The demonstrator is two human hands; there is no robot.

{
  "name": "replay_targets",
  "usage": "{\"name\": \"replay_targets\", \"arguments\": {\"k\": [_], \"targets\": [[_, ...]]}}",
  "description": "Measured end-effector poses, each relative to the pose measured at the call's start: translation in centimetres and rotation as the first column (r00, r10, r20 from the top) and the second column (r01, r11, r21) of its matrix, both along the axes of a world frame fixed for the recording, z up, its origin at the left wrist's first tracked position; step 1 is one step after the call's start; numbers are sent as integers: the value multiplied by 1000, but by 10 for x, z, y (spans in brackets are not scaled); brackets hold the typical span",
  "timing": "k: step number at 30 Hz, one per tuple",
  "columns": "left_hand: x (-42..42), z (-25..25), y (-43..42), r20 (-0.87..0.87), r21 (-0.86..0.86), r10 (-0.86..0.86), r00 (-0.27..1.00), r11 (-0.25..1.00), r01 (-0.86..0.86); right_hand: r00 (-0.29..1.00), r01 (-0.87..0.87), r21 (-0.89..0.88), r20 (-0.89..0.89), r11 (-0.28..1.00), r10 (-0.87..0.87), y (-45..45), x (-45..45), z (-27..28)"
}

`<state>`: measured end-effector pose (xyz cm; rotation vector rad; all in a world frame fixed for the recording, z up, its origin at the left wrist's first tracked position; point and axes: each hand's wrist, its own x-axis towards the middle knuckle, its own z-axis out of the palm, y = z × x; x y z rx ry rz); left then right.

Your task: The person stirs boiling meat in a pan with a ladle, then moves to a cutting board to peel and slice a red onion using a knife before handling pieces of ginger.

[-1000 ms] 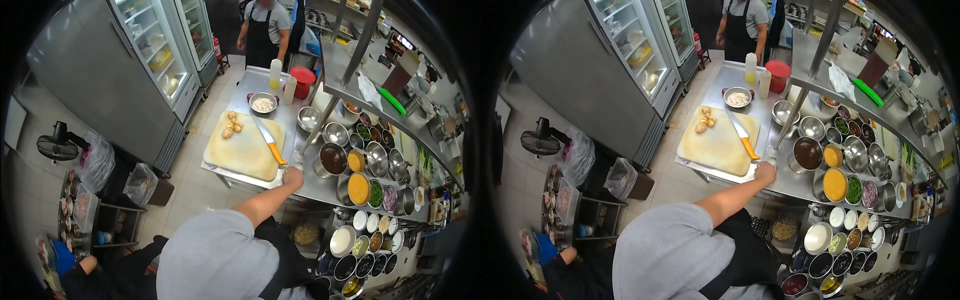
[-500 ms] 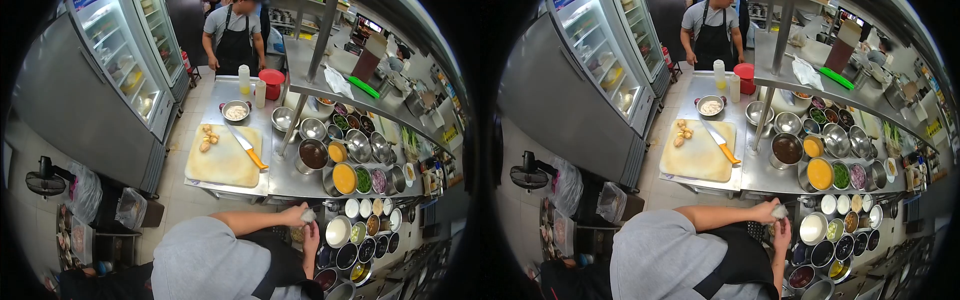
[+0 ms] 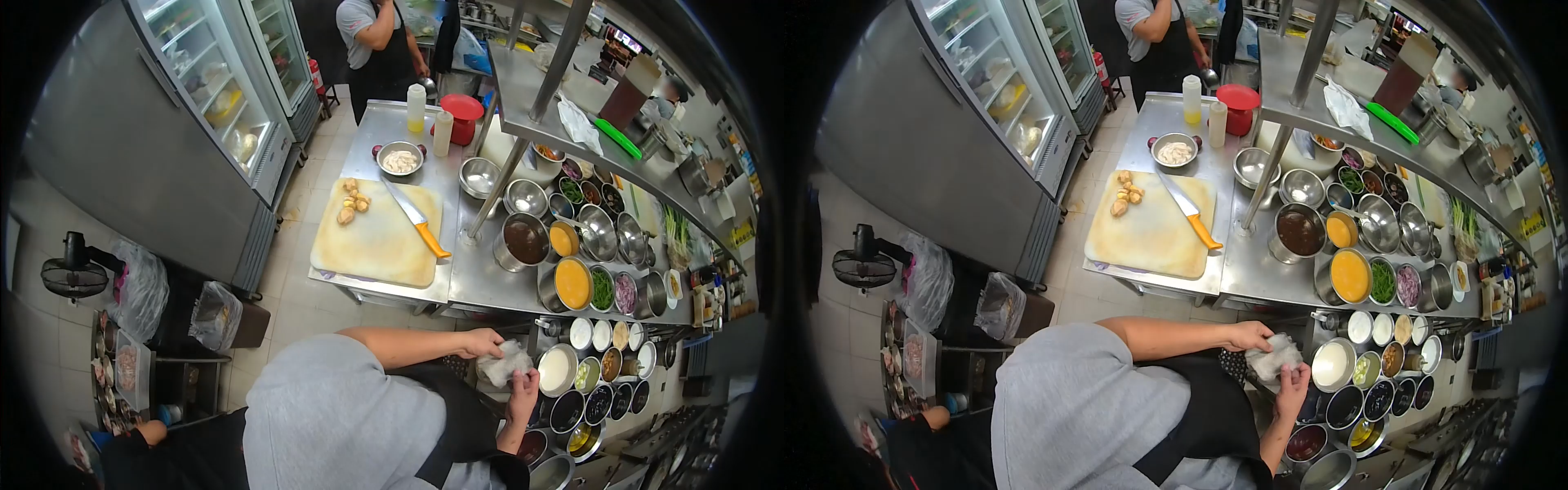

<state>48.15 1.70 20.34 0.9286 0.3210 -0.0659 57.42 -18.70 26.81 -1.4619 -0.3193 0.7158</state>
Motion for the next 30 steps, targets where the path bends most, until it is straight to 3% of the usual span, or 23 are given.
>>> {"name": "replay_targets", "arguments": {"k": [2,3,6,7,9,10,13,14,16,17,19,23,27,29,30], "targets": [[-3,-2,-3,-74,11,-22,997,1000,23,969,-193,-50,-169,980,182,1,-2,11],[-5,1,-5,-68,12,-33,997,999,34,971,-182,-50,-164,982,172,-2,-4,11],[-13,11,-11,-142,133,-33,989,990,52,870,-419,-27,-300,908,393,-9,-2,5],[-16,14,-11,-134,138,-46,990,988,65,877,-406,-26,-290,913,382,-11,-2,4],[-18,20,-15,-162,416,24,986,908,47,838,-274,122,-457,954,299,-14,-9,7],[-15,7,-15,-183,598,52,982,799,69,848,-264,80,-455,961,270,-19,-6,5],[-14,6,-20,-123,625,119,985,780,-16,802,-86,233,-560,969,206,-29,-5,-7],[-10,-3,-24,-116,629,111,987,777,-14,811,-61,309,-539,949,228,-25,-10,2],[-4,-26,-29,124,777,176,976,595,-206,837,-47,320,-504,946,212,-34,-13,-9],[-5,-14,-27,127,778,169,977,595,-204,857,-38,326,-475,944,199,-38,-15,-13],[-12,23,-21,90,430,-78,993,902,32,874,-78,291,-441,954,206,-37,-21,-9],[-7,32,-30,-18,303,-75,997,950,77,902,-77,349,-375,934,215,-39,-27,-2],[-3,39,-60,-65,519,37,997,855,2,912,-105,361,-337,927,234,-45,-28,-5],[0,44,-72,-30,772,127,991,633,-58,914,-110,329,-337,938,225,-51,-26,-4],[-2,50,-75,22,797,131,991,596,-97,915,-117,292,-340,949,218,-54,-25,-3]]}}
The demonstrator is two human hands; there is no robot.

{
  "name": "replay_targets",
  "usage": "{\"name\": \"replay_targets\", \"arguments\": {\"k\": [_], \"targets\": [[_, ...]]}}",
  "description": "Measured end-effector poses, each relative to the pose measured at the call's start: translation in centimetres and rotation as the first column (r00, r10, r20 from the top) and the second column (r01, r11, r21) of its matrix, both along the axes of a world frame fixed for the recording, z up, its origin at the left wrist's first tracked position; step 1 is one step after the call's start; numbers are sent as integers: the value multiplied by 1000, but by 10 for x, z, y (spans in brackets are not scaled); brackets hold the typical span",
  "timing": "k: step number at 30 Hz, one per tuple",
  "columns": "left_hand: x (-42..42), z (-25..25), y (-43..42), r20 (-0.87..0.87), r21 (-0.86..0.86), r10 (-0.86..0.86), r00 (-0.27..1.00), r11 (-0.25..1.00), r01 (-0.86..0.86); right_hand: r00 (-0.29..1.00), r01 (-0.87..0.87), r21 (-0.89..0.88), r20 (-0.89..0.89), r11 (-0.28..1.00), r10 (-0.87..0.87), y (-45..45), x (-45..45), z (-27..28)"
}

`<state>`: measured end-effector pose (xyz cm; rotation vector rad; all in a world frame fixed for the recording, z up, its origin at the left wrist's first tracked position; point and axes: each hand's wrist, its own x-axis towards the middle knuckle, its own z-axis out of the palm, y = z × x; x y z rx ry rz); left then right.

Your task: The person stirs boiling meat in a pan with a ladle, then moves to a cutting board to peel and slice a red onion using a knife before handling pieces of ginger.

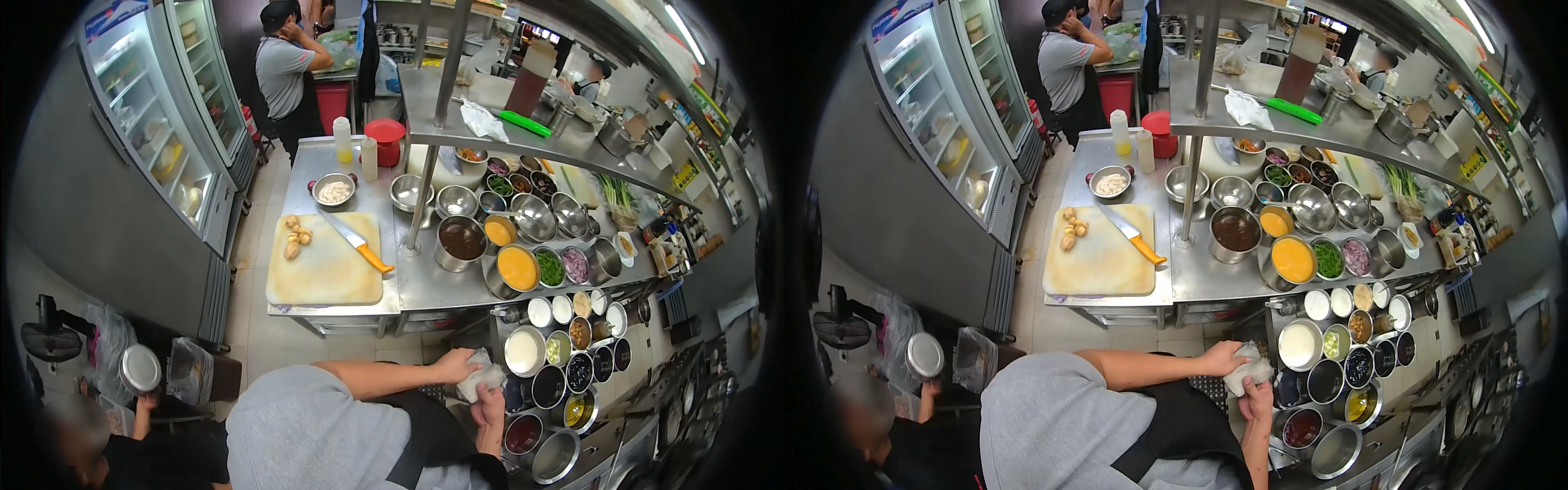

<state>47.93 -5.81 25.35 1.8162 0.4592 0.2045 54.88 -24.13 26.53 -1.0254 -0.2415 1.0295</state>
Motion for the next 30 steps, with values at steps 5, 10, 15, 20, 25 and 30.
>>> {"name": "replay_targets", "arguments": {"k": [5,10,15,20,25,30], "targets": [[-4,21,-10,151,221,-154,976,968,119,999,-12,53,-51,999,14,-11,0,4],[8,39,-5,377,357,-298,877,921,159,917,394,68,-96,917,-387,-5,4,14],[22,65,-3,380,215,-173,909,972,95,813,570,62,98,819,-574,-2,9,31],[40,83,-10,388,172,-22,921,984,-49,685,695,123,186,709,-704,21,1,58],[72,62,-10,450,398,-34,892,902,-167,671,685,48,348,727,-655,41,14,34],[89,62,3,548,427,-79,833,882,-198,661,709,-12,359,705,-659,66,27,64]]}}
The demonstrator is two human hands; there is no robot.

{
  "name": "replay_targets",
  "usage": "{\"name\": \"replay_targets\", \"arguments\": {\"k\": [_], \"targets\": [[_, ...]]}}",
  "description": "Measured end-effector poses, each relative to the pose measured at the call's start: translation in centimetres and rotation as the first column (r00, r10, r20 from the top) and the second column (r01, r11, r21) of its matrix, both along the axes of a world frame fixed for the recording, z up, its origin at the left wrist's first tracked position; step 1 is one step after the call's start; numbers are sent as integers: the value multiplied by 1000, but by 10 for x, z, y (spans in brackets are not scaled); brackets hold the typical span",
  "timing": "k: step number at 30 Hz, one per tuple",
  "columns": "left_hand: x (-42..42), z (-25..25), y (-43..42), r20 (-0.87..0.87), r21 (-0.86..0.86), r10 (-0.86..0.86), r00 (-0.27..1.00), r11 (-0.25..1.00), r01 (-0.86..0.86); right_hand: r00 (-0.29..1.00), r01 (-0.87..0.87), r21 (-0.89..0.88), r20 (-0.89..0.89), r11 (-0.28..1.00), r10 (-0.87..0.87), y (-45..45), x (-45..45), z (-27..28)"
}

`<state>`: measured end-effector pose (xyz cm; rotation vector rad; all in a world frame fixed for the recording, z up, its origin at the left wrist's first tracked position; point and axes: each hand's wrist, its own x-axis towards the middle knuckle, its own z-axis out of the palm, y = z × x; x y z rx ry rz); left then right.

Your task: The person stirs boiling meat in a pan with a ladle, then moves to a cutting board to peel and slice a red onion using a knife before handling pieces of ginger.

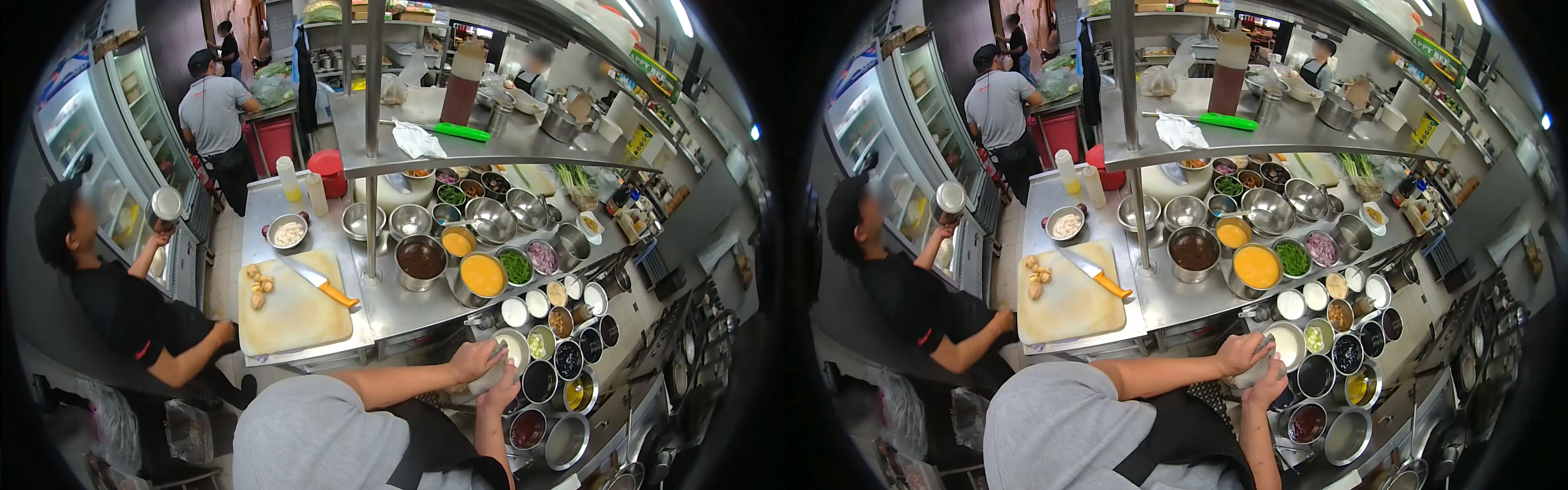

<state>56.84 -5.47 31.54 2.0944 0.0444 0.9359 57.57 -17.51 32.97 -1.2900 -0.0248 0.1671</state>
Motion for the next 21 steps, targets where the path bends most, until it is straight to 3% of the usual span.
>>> {"name": "replay_targets", "arguments": {"k": [2,3,5,6,7,9,10,14,15,16,17,19,20,21], "targets": [[4,4,5,-251,-254,-70,966,967,4,970,108,264,-239,958,-43,3,10,11],[7,-3,8,-251,-255,-71,965,967,4,970,109,263,-239,959,-44,-2,17,7],[16,-23,21,-384,-392,-304,872,909,145,890,-2,550,-379,835,252,-17,33,-6],[21,-36,32,-474,-434,-493,730,852,294,875,-41,509,-398,860,277,-23,34,-9],[23,-50,33,-475,-433,-492,730,852,293,874,-41,510,-398,859,278,-28,32,-14],[19,-76,22,-287,-203,-389,875,918,342,844,-36,475,-457,879,281,-35,19,-14],[15,-79,15,-308,-224,-451,837,890,397,858,-38,457,-441,889,263,-41,15,-26],[-6,-21,-22,-529,-246,-489,694,871,426,860,102,399,-496,911,121,-61,0,-56],[-2,-45,-34,-417,-211,-512,751,858,468,881,194,377,-472,906,7,-67,-4,-61],[1,-48,-45,-461,-200,-503,731,861,467,877,245,294,-474,924,-81,-78,-8,-62],[0,-27,-51,-577,-256,-523,627,845,469,869,295,120,-447,948,-214,-81,-17,-33],[4,-28,-74,-586,-304,-606,538,780,547,881,371,-4,-313,929,-354,-102,-34,-37],[3,-26,-91,-601,-302,-598,531,785,542,847,442,-133,-263,887,-462,-115,-33,-76],[5,-42,-100,-530,-469,-758,379,635,614,822,505,-182,-197,844,-534,-123,-41,-85]]}}
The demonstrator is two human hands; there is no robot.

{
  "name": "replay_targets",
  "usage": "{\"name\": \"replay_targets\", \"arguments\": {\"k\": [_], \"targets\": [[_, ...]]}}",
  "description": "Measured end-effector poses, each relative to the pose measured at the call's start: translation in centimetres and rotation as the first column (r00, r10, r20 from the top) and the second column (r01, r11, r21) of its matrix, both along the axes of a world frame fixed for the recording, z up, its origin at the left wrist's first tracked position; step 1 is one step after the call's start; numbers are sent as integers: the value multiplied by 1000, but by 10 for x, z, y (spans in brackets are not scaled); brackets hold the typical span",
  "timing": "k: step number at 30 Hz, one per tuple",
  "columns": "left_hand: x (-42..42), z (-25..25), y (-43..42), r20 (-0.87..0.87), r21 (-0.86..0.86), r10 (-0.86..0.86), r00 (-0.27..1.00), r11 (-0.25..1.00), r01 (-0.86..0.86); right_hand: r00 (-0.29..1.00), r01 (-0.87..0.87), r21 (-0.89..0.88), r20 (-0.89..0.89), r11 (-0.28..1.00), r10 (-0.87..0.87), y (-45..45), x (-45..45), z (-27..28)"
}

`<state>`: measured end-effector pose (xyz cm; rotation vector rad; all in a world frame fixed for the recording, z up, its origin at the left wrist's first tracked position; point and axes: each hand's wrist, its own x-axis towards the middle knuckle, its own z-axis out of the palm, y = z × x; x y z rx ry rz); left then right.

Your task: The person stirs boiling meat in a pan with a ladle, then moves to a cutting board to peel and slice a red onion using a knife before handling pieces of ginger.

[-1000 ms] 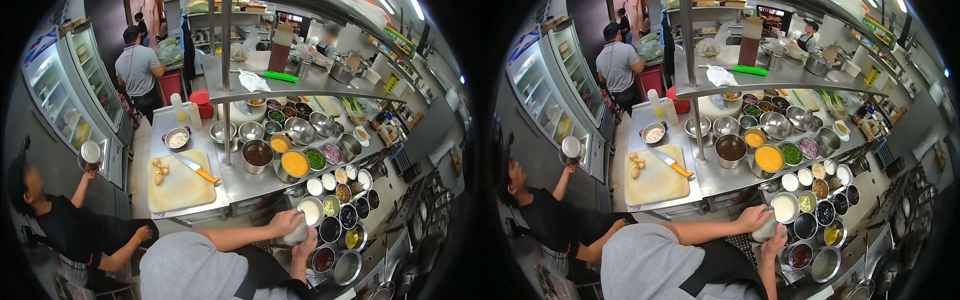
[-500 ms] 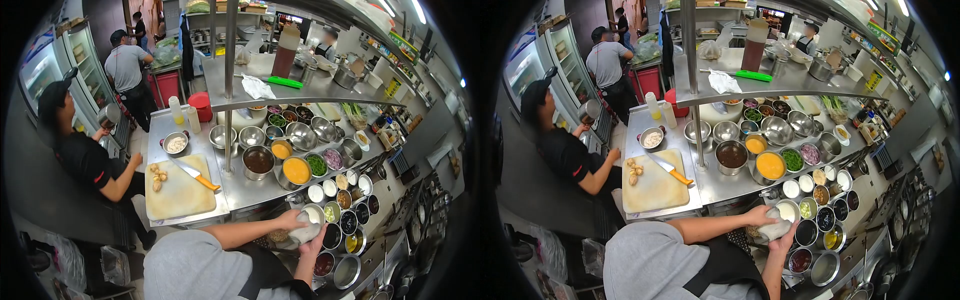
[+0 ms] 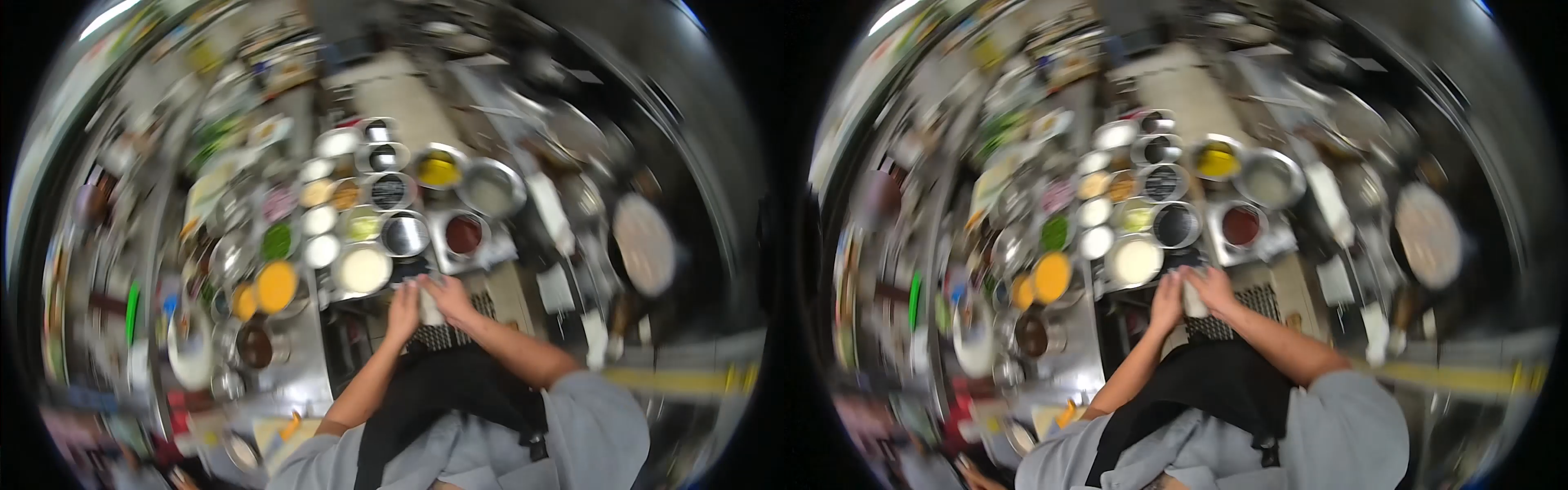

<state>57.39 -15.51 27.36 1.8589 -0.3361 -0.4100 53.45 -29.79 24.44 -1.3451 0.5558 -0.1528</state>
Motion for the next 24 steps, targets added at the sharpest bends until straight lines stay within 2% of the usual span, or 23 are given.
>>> {"name": "replay_targets", "arguments": {"k": [1,2,4,5,6,7,8,10,11,12,14,17,18,20,21,22,24], "targets": [[-1,-1,-21,-144,3,-18,989,1000,18,999,11,-74,42,997,-8,-12,-6,1],[-6,-4,-43,-279,23,-10,960,1000,17,994,-46,-88,-106,995,37,-28,-19,31],[-20,-12,-89,-200,100,33,979,995,-13,982,2,-60,-191,998,-13,-68,-32,5],[-19,-23,-106,-340,-145,-76,937,989,28,978,6,211,-203,978,38,-90,-43,6],[-21,-22,-124,-341,-133,-114,933,989,72,978,2,467,-185,884,96,-115,-54,4],[-26,-20,-136,-503,-194,-174,847,977,86,981,-99,698,-49,709,186,-142,-71,-3],[-30,-20,-150,-651,-241,-218,727,968,75,979,-105,730,-45,675,201,-162,-86,24],[-35,-40,-180,-640,-241,-247,727,964,116,953,-141,404,-191,904,234,-209,-116,35],[-37,-40,-190,-662,-198,-225,715,973,122,939,-130,177,-295,976,179,-230,-124,30],[-41,-41,-197,-683,-151,-196,704,980,126,923,-63,39,-378,997,73,-255,-126,-2],[-45,-46,-209,-692,-140,-182,699,983,118,873,270,223,-467,937,-140,-300,-124,-67],[-50,-43,-216,-792,-182,-209,573,978,105,854,385,294,-472,875,-218,-363,-106,-145],[-55,-37,-220,-791,-176,-202,577,979,102,857,380,300,-470,875,-212,-379,-98,-155],[-62,-17,-221,-782,-168,-274,559,958,234,819,555,383,-410,739,-402,-398,-77,-165],[-65,-14,-222,-752,-134,-262,605,959,249,823,567,451,-330,689,-462,-409,-74,-167],[-61,-9,-220,-752,-128,-256,607,961,247,783,621,447,-329,644,-527,-418,-61,-169],[-52,5,-223,-838,-139,-281,468,939,314,762,634,553,-333,540,-555,-430,-44,-162]]}}
